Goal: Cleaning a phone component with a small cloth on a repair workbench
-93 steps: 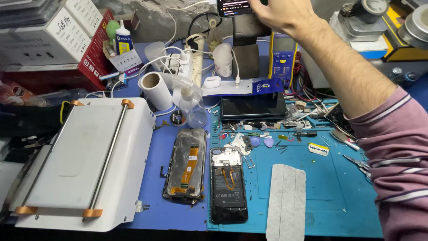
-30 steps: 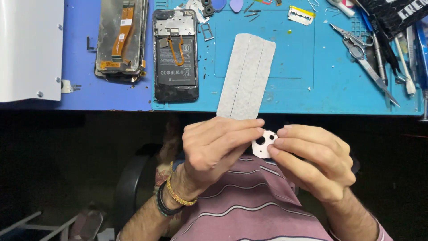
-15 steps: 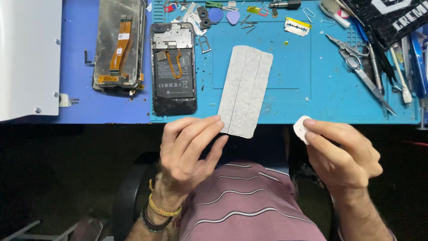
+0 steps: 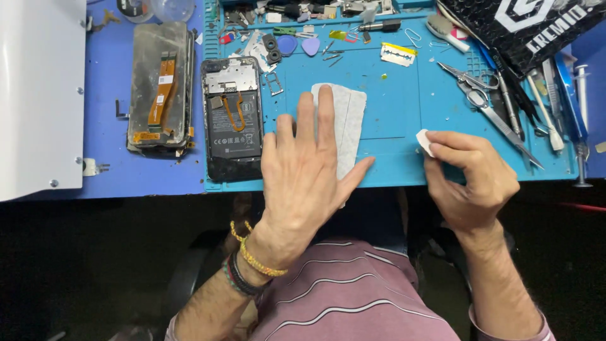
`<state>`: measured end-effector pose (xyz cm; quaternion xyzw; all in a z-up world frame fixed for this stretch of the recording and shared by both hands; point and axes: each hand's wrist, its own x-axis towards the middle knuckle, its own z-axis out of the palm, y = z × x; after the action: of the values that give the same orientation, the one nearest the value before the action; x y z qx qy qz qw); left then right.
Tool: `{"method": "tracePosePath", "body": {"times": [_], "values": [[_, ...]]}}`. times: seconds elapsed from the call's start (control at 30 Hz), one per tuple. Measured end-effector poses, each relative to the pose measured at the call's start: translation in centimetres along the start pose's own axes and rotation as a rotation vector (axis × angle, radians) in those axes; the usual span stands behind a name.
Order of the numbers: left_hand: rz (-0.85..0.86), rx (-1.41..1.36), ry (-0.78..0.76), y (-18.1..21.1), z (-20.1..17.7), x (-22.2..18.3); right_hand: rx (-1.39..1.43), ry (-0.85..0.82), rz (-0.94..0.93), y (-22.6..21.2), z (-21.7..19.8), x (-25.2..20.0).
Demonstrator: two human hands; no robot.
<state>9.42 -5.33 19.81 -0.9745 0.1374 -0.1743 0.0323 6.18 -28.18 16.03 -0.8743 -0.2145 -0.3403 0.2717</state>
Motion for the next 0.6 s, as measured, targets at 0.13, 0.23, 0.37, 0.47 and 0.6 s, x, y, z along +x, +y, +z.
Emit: {"method": "tracePosePath", "body": {"times": [0.13, 0.23, 0.37, 0.47, 0.6], "values": [[0.009, -0.052, -0.016, 0.8, -0.2, 1.5, 0.005, 0.022, 0.02, 0.2, 0.1, 0.2], [-0.009, -0.221, -0.019, -0.1, -1.7, 2.3, 0.031, 0.02, 0.006, 0.3, 0.1, 0.2], [-0.218, -1.28, -0.164, -3.7, -3.2, 2.4, 0.019, 0.035, -0.003, 0.5, 0.2, 0.2], [-0.401, -2.026, -0.279, -4.5, -2.6, 1.6, 0.008, 0.038, -0.007, 0.5, 0.2, 0.2], [-0.623, -2.27, -0.285, -3.8, -2.1, 1.6, 0.012, 0.032, 0.003, 0.6, 0.1, 0.0]]}}
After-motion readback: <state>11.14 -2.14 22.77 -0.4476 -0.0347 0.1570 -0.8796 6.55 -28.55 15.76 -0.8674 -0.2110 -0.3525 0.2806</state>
